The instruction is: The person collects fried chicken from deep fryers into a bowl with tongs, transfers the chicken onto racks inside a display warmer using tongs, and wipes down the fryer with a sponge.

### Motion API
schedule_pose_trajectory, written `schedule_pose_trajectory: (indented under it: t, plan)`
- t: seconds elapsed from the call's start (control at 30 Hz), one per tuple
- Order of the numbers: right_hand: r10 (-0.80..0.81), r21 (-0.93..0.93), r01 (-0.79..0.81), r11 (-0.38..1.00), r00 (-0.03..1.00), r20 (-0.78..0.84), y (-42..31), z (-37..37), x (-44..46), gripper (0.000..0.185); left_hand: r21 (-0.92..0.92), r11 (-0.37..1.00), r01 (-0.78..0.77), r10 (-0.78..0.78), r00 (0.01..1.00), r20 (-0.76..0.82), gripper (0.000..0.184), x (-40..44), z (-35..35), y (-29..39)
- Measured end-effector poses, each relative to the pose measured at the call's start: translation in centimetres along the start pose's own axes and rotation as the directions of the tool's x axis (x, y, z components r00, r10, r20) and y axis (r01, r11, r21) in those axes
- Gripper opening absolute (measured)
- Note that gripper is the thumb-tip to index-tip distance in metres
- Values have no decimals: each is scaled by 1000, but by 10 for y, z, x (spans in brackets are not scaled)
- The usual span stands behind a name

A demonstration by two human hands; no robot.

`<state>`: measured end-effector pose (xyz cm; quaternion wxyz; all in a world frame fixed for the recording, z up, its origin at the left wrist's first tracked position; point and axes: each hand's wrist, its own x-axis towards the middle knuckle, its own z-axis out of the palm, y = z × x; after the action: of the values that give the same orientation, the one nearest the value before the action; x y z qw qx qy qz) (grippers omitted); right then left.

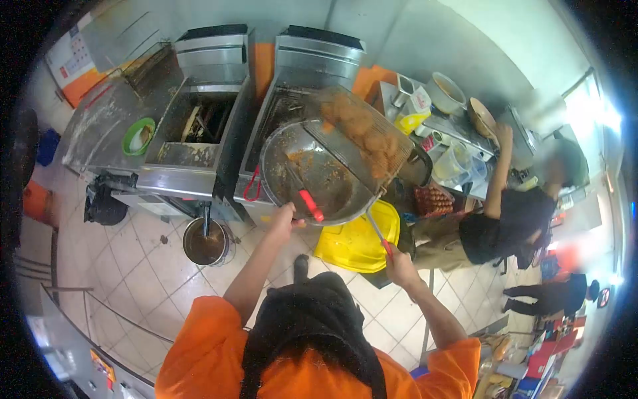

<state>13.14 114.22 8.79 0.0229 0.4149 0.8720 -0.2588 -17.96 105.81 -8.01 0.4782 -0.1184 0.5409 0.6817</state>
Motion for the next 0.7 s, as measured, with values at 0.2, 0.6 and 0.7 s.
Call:
schedule_pose_trajectory:
  t: [0.2, 0.6, 0.7]
  plan:
    - [-57, -81, 45, 996, 986, -157, 31, 42, 11, 45, -160, 987, 11, -7, 1000, 24, 5, -16, 24, 12]
    - [-160, 185, 210, 960, 955, -250, 11, 32, 11, 46, -167, 986, -16, 13, 1000, -19, 9, -50, 14, 35]
    - [-160, 208, 197, 958, 971, -178, -9, 4, 39, 44, -164, 985, 47, -55, 998, -39, 10, -54, 9, 32]
